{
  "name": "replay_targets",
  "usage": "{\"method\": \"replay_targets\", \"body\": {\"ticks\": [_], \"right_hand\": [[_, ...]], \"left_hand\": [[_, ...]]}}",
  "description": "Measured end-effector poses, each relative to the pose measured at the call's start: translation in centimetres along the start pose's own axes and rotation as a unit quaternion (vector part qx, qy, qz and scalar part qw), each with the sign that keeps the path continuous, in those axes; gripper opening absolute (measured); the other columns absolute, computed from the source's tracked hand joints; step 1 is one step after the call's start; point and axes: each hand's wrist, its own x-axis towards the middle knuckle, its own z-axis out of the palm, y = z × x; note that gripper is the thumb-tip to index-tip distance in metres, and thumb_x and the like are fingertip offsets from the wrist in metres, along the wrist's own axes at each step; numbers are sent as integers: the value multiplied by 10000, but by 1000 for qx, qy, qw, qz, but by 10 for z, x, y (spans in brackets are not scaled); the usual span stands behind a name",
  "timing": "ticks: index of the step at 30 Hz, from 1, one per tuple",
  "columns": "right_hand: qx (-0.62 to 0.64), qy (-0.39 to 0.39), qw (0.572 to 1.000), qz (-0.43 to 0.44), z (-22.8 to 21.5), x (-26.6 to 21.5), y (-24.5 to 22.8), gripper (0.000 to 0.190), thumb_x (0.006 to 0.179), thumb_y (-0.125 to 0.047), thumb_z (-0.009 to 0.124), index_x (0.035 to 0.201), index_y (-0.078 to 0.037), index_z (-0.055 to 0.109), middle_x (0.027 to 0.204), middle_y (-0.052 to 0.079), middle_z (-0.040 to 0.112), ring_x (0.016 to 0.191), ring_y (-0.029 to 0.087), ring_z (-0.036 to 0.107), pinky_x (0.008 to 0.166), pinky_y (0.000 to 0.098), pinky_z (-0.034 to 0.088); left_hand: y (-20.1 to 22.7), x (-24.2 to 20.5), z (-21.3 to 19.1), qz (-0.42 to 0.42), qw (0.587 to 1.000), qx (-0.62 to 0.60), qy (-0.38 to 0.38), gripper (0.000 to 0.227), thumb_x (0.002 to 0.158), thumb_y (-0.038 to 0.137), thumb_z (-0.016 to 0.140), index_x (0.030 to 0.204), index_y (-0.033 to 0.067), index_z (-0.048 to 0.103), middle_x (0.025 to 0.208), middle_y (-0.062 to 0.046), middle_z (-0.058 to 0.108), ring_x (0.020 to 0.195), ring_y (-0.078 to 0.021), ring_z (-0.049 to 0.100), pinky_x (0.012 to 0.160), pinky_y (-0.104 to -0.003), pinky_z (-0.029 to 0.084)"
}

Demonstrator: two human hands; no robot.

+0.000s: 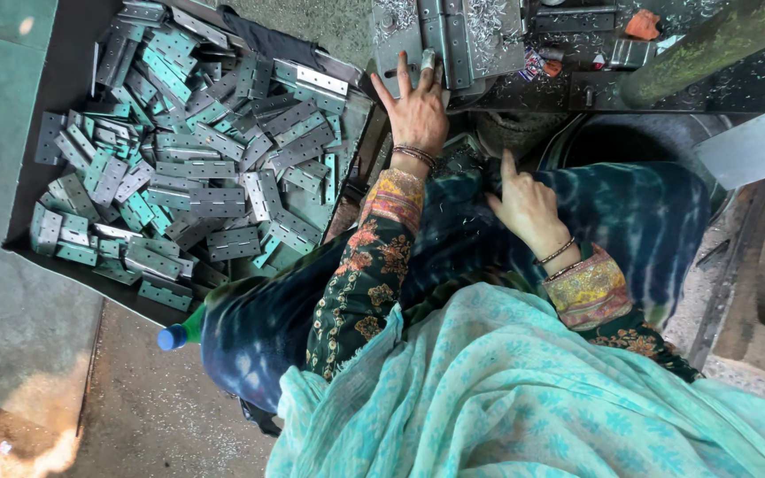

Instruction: The person sits on the floor and repeatedly picks up small rectangular metal pieces from a bin. They place each piece against a grinding wheel to smooth the edges, then return the piece to the bin. The process is repeated continuously.

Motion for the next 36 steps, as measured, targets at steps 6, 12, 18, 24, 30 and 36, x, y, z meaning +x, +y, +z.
{"method": "replay_targets", "body": {"ticks": [6,12,18,24,30,36], "right_hand": [[16,5,1000,-25,13,11,13,809,891,-352,760,1495,38,388,965,292,729,881,458,729,766,519,601],[57,100,993,-24,81,9,35,763,905,-404,738,1481,-13,423,968,295,704,810,474,705,682,554,578],[76,106,991,-7,113,19,41,717,915,-431,719,1464,-59,445,1022,263,715,848,472,704,723,568,574],[52,15,998,30,51,18,31,669,929,-519,696,1354,-43,494,965,291,715,878,483,705,735,572,575],[68,61,996,13,60,16,26,635,928,-457,672,1360,-25,497,891,277,719,802,487,703,688,580,571],[83,75,994,12,74,13,29,553,940,-450,692,1255,-23,536,962,266,720,832,487,700,709,578,569]], "left_hand": [[2,13,10,-11,994,43,-101,327,977,212,524,1239,157,711,1492,-6,529,1541,-355,179,1169,-804,23],[-1,15,13,-12,999,24,-45,332,970,223,527,1229,139,717,1451,-11,547,1526,-359,194,1165,-811,36],[-6,7,9,-11,999,-11,-48,328,1004,192,498,1255,145,703,1458,0,548,1545,-354,178,1186,-800,49],[-9,26,16,-3,999,5,-47,418,931,136,505,1315,173,665,1486,12,519,1514,-341,181,1146,-816,48],[-19,48,29,-7,998,-17,-64,410,954,117,521,1329,195,667,1525,16,490,1535,-331,171,1168,-805,48],[-19,38,33,-15,996,-18,-83,359,981,128,529,1296,187,690,1548,22,495,1562,-330,166,1207,-788,70]]}}
